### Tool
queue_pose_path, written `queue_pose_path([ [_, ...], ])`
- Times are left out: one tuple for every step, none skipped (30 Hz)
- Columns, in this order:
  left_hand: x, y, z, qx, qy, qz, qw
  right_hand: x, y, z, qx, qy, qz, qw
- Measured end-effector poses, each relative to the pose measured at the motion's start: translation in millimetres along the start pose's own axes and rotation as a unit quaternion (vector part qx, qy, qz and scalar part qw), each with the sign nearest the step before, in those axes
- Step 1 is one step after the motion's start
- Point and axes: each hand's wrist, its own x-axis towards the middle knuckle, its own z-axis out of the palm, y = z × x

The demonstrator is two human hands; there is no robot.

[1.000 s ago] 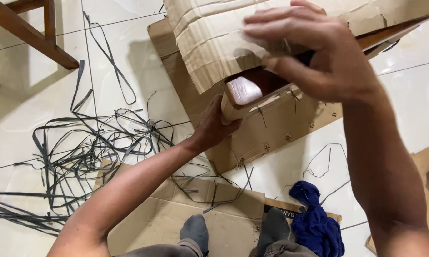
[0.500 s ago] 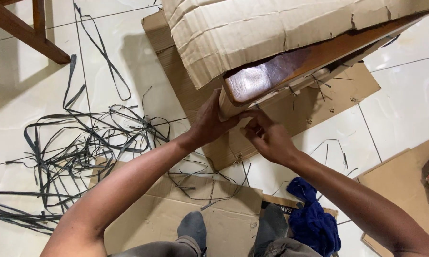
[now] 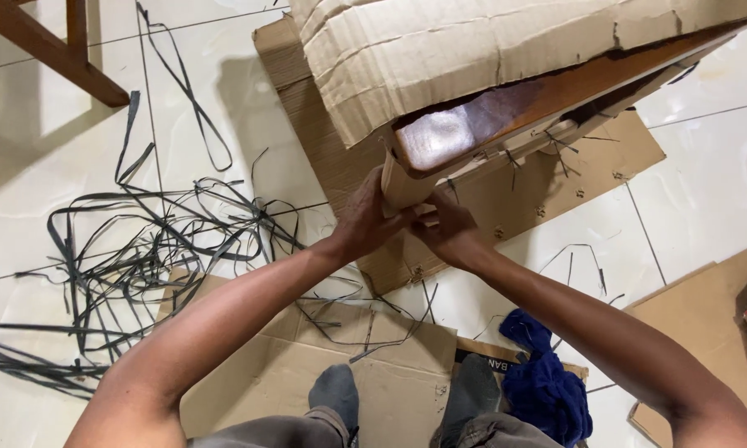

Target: The person wraps a wooden chair in cardboard by hand, securing the cardboard with plastic ties. They thread the ties through holes in the cardboard and around the chair legs, pulling them tight and tucking the ends.

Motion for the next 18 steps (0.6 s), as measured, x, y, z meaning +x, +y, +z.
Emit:
queue_pose_path([
  [-3,2,1,-0.008,0.002,-0.004,1.0,-2,2,-1,-0.063,-0.004,-0.053,0.997],
  [-6,5,2,-0.015,0.004,-0.009,1.0,-4,4,-3,-0.125,-0.007,-0.107,0.986],
  [-4,3,2,-0.014,0.006,-0.01,1.0,-6,8,-2,-0.125,-0.009,-0.108,0.986],
  [-3,2,2,-0.013,0.003,-0.011,1.0,-7,12,-1,-0.122,-0.005,-0.144,0.982],
  [-3,0,3,-0.013,0.0,-0.011,1.0,-9,17,-1,-0.119,0.0,-0.179,0.977],
  [-3,-4,4,-0.013,0.001,-0.012,1.0,-9,22,1,-0.119,-0.001,-0.179,0.977],
  [-2,-9,4,-0.015,0.003,-0.001,1.0,-7,27,1,-0.155,0.007,-0.171,0.973],
  [-2,-14,5,-0.017,0.005,0.009,1.0,-6,31,2,-0.19,0.016,-0.162,0.968],
  [-2,-16,4,-0.017,0.008,0.008,1.0,-11,25,0,-0.191,0.013,-0.162,0.968],
  [-3,-18,3,-0.002,-0.012,0.004,1.0,-16,20,-1,-0.218,-0.003,-0.167,0.962],
  [-3,-21,0,0.013,-0.03,-0.001,0.999,-19,13,-3,-0.244,-0.021,-0.172,0.954],
  [-3,-27,-3,0.013,-0.027,-0.002,1.0,-14,27,0,-0.245,-0.024,-0.174,0.953],
  [-5,-34,-7,0.016,-0.03,0.004,0.999,-10,42,4,-0.219,-0.007,-0.176,0.96],
  [-7,-40,-10,0.018,-0.033,0.01,0.999,-6,58,8,-0.192,0.01,-0.177,0.965],
  [-10,-44,-15,0.019,-0.029,0.008,0.999,-6,70,11,-0.192,0.006,-0.18,0.965],
  [-13,-47,-20,0.049,-0.047,0.015,0.998,-7,83,15,-0.222,0.012,-0.17,0.96],
  [-16,-50,-26,0.079,-0.065,0.021,0.995,-7,95,18,-0.251,0.019,-0.162,0.954],
  [-16,-65,-33,0.08,-0.06,0.018,0.995,-14,82,21,-0.252,0.014,-0.164,0.954],
])
